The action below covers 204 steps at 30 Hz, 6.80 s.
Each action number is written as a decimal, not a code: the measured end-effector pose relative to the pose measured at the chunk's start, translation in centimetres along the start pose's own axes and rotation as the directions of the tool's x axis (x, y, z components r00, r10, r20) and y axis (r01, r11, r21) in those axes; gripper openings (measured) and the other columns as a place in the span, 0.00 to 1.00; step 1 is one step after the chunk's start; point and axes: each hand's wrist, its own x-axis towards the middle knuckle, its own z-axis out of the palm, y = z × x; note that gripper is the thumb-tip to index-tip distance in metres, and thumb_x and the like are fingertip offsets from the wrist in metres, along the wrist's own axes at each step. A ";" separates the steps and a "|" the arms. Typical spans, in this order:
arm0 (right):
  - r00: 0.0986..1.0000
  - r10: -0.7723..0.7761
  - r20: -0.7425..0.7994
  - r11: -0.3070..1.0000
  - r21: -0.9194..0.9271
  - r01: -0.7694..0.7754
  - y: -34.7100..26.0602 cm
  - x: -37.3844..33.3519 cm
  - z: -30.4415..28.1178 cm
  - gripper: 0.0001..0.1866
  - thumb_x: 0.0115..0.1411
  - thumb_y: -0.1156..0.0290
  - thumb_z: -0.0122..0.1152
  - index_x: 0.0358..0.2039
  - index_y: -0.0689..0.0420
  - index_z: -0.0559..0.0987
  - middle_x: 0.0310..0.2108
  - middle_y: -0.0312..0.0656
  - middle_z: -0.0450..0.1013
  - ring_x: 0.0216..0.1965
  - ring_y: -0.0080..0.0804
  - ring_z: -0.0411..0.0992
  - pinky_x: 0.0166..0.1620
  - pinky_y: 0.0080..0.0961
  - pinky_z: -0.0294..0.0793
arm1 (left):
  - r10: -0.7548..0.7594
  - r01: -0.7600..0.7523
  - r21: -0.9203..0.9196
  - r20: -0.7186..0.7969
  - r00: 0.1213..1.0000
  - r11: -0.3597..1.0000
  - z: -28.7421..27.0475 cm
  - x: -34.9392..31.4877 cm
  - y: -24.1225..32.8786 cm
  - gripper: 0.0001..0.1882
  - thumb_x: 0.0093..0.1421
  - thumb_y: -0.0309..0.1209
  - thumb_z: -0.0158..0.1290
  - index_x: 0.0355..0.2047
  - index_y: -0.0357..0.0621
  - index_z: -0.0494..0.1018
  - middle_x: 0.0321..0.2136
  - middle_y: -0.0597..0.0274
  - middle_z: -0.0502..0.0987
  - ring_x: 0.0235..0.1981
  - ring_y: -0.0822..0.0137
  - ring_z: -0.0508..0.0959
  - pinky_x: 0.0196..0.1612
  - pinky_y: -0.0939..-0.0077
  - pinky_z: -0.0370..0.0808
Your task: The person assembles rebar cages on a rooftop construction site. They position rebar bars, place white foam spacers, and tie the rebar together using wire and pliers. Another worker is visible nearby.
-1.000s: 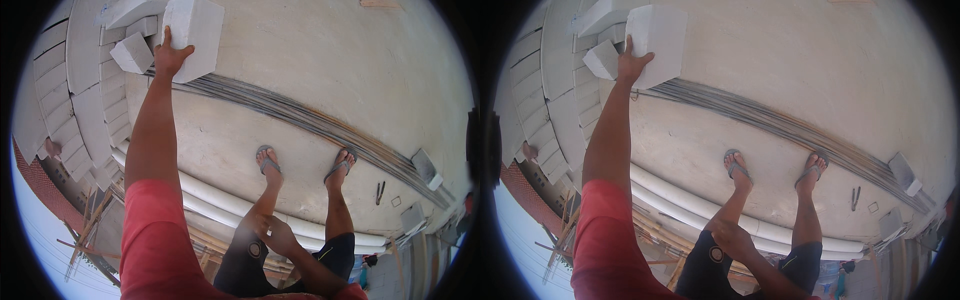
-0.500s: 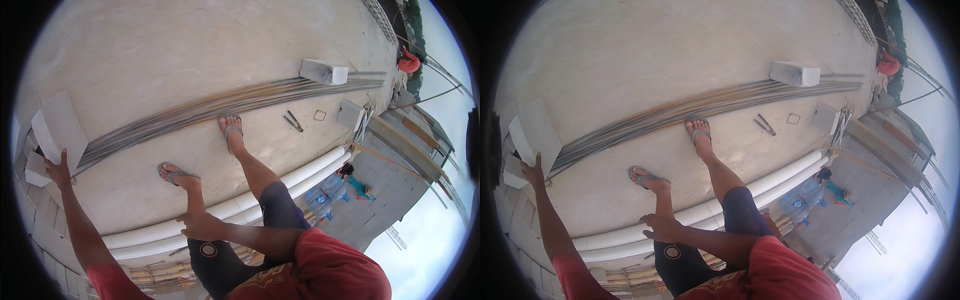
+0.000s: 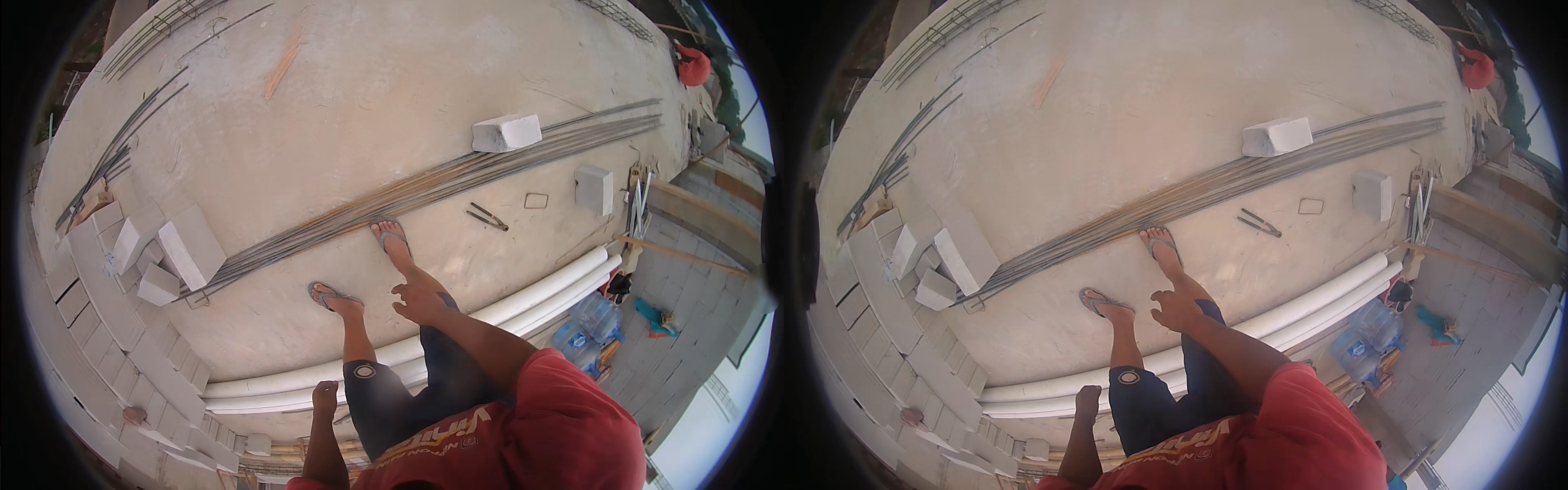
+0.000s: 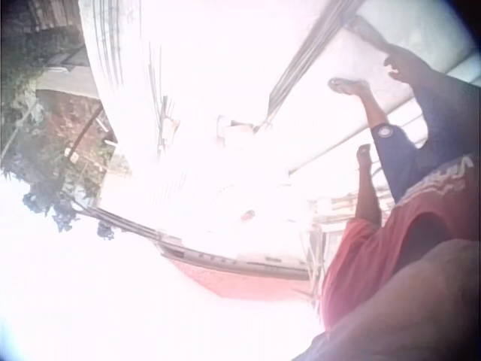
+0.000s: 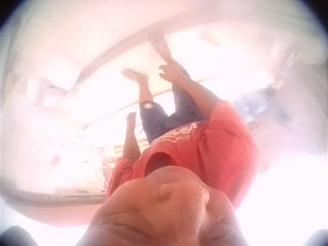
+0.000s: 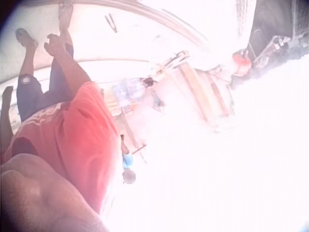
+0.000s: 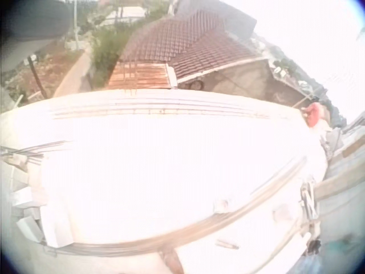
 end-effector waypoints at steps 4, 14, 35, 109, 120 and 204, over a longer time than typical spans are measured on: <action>0.964 0.188 -0.186 0.969 -0.127 -0.213 10.0 -9.5 -6.1 0.20 0.55 0.63 0.51 0.47 0.59 0.72 0.44 0.52 0.72 0.46 0.46 0.71 0.48 0.40 0.71 | -0.169 0.146 -0.350 -0.034 0.985 0.925 -1.1 -4.0 10.5 0.13 0.58 0.34 0.53 0.35 0.34 0.75 0.32 0.57 0.77 0.36 0.66 0.75 0.41 0.71 0.71; 0.678 0.722 0.141 0.680 -0.325 -0.657 21.1 -47.2 -2.4 0.26 0.54 0.51 0.53 0.41 0.61 0.79 0.45 0.54 0.73 0.48 0.49 0.71 0.51 0.39 0.69 | -0.031 -0.012 -0.406 -0.100 0.995 0.914 5.1 -8.1 22.6 0.15 0.56 0.36 0.51 0.37 0.36 0.74 0.29 0.59 0.76 0.33 0.68 0.74 0.39 0.73 0.71; 0.725 0.504 -0.469 0.803 0.564 -0.193 69.1 -52.9 -24.9 0.18 0.52 0.62 0.57 0.40 0.61 0.77 0.24 0.45 0.73 0.25 0.36 0.73 0.28 0.34 0.73 | -0.072 0.077 -0.081 0.068 0.995 0.994 28.9 -24.0 53.1 0.21 0.58 0.42 0.50 0.47 0.41 0.70 0.42 0.59 0.74 0.43 0.63 0.76 0.39 0.64 0.72; 0.610 0.787 0.094 -0.016 0.991 -0.132 56.6 -50.8 -51.8 0.30 0.55 0.65 0.58 0.57 0.60 0.64 0.38 0.49 0.71 0.30 0.38 0.73 0.24 0.34 0.74 | 0.435 -0.454 0.391 0.143 0.889 0.800 22.7 0.1 111.2 0.17 0.57 0.38 0.49 0.38 0.37 0.75 0.34 0.51 0.77 0.39 0.58 0.76 0.43 0.66 0.71; 0.727 0.673 -0.136 0.503 0.805 -0.316 69.2 -55.3 -56.5 0.33 0.56 0.64 0.57 0.60 0.58 0.59 0.44 0.50 0.67 0.31 0.35 0.70 0.25 0.30 0.71 | 0.338 -0.252 0.541 -0.064 0.939 0.803 37.1 -13.0 84.3 0.21 0.58 0.43 0.45 0.30 0.37 0.77 0.34 0.43 0.76 0.41 0.47 0.76 0.45 0.56 0.71; 0.499 0.476 -0.724 0.826 0.174 -0.536 98.1 -4.0 -103.5 0.61 0.36 0.47 0.68 0.63 0.63 0.46 0.52 0.60 0.60 0.51 0.54 0.65 0.48 0.43 0.71 | -0.088 0.151 0.554 -0.139 0.986 0.819 75.0 3.2 110.0 0.45 0.47 0.47 0.60 0.61 0.39 0.55 0.58 0.42 0.59 0.60 0.46 0.58 0.61 0.54 0.56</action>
